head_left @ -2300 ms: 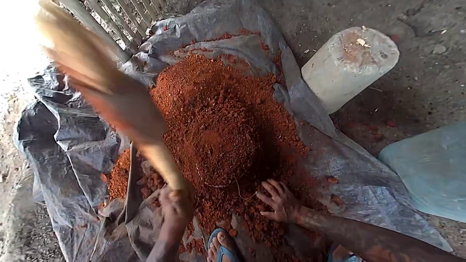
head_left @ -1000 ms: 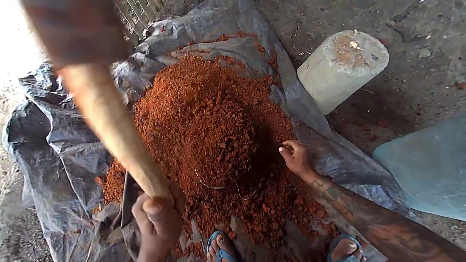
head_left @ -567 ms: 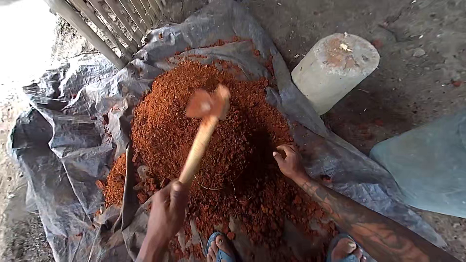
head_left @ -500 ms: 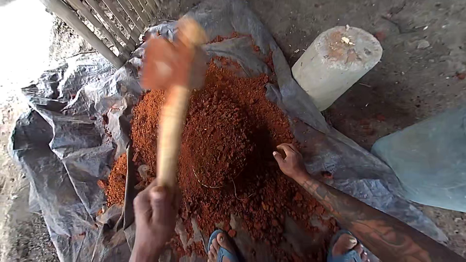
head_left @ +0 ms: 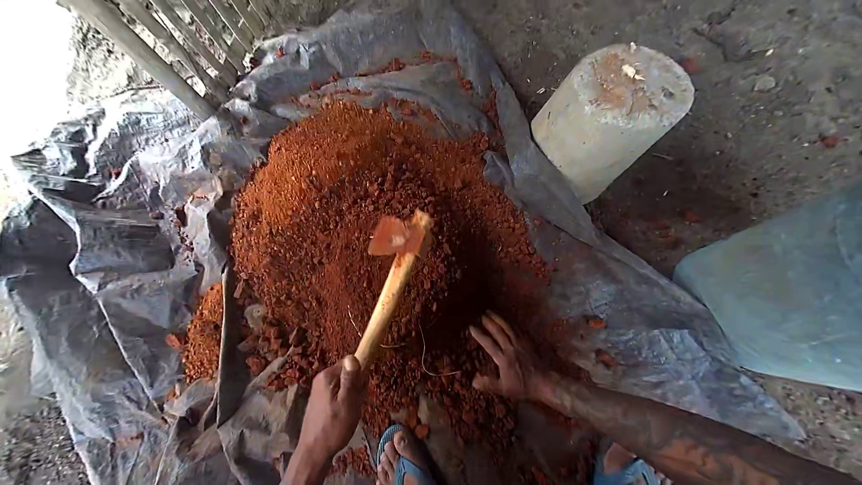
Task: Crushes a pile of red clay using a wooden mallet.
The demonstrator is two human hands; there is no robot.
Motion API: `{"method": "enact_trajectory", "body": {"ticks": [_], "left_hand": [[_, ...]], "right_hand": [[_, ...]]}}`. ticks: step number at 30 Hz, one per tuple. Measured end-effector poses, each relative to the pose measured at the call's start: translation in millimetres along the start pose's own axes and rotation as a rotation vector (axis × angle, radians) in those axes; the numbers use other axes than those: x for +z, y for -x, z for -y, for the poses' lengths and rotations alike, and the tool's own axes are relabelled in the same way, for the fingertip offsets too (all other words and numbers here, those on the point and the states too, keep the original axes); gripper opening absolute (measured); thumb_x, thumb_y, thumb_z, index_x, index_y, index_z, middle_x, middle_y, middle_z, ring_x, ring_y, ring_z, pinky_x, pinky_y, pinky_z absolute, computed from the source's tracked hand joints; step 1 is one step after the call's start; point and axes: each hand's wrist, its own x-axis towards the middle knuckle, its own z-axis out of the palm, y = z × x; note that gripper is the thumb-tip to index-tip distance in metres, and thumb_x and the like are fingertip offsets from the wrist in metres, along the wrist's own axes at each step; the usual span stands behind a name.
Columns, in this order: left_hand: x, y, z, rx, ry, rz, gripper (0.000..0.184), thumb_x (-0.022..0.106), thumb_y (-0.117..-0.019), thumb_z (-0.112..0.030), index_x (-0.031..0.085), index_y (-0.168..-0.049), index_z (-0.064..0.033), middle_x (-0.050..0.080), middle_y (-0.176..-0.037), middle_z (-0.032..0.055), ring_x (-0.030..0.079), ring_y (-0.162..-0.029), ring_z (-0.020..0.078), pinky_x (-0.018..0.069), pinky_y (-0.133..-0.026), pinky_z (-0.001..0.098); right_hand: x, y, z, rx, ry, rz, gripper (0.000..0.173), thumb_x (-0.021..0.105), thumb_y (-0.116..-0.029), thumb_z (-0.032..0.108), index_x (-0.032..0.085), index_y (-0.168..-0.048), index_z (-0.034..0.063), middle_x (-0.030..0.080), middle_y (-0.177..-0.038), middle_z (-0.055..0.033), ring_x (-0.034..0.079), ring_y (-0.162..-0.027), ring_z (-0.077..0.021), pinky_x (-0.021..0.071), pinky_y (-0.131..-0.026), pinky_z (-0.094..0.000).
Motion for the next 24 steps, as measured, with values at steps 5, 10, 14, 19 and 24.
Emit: {"method": "enact_trajectory", "body": {"ticks": [5,10,14,19,24], "left_hand": [[-28,-2,-59,0.699,0.342,-0.219,0.053,0.038,-0.0987,-0.073,0.059,-0.084,-0.0266,0.050,-0.057,-0.0124,0.048,-0.044,0.0003,0.0421,-0.040,0.0204],[25,-7,34,0.461,-0.002,-0.234,0.068,0.035,-0.0995,-0.073,0.059,-0.078,-0.0135,0.051,-0.055,-0.0049,0.051,-0.045,0.0066,0.0462,-0.043,0.0280],[42,-15,42,-0.208,-0.455,0.282,0.073,0.028,-0.1018,-0.067,0.067,-0.091,-0.0067,0.062,-0.074,0.0096,0.065,-0.073,0.0286,0.0526,-0.069,0.0537],[-5,5,-21,0.123,-0.444,0.083,0.085,0.017,-0.0934,-0.082,0.065,-0.077,-0.0134,0.055,-0.059,0.0007,0.058,-0.055,0.0196,0.0488,-0.052,0.0467],[-22,11,-24,0.521,-0.073,-0.231,0.079,0.021,-0.0934,-0.083,0.059,-0.079,-0.0149,0.049,-0.053,-0.0066,0.048,-0.043,0.0011,0.0414,-0.038,0.0234]], "right_hand": [[13,26,12,-0.274,0.127,0.000,0.097,0.057,-0.0709,0.090,0.053,-0.149,0.0329,0.047,-0.154,-0.0254,0.041,-0.143,-0.0499,0.0381,-0.106,-0.0719],[11,19,15,-0.401,0.164,0.014,0.055,0.069,-0.0843,0.061,0.069,-0.131,0.0318,0.060,-0.142,-0.0208,0.057,-0.130,-0.0441,0.0523,-0.093,-0.0627],[8,-1,18,-0.408,0.117,-0.027,0.032,0.073,-0.0857,0.038,0.076,-0.113,0.0218,0.069,-0.121,-0.0207,0.069,-0.105,-0.0413,0.0603,-0.069,-0.0524],[-17,-23,12,-0.067,-0.072,0.064,0.034,0.073,-0.0845,0.020,0.074,-0.117,0.0101,0.069,-0.116,-0.0241,0.070,-0.103,-0.0424,0.0597,-0.078,-0.0570],[-80,-66,-2,0.447,-0.483,-0.085,0.029,0.067,-0.0871,0.014,0.073,-0.114,0.0044,0.073,-0.103,-0.0145,0.069,-0.092,-0.0267,0.0555,-0.086,-0.0488]]}}
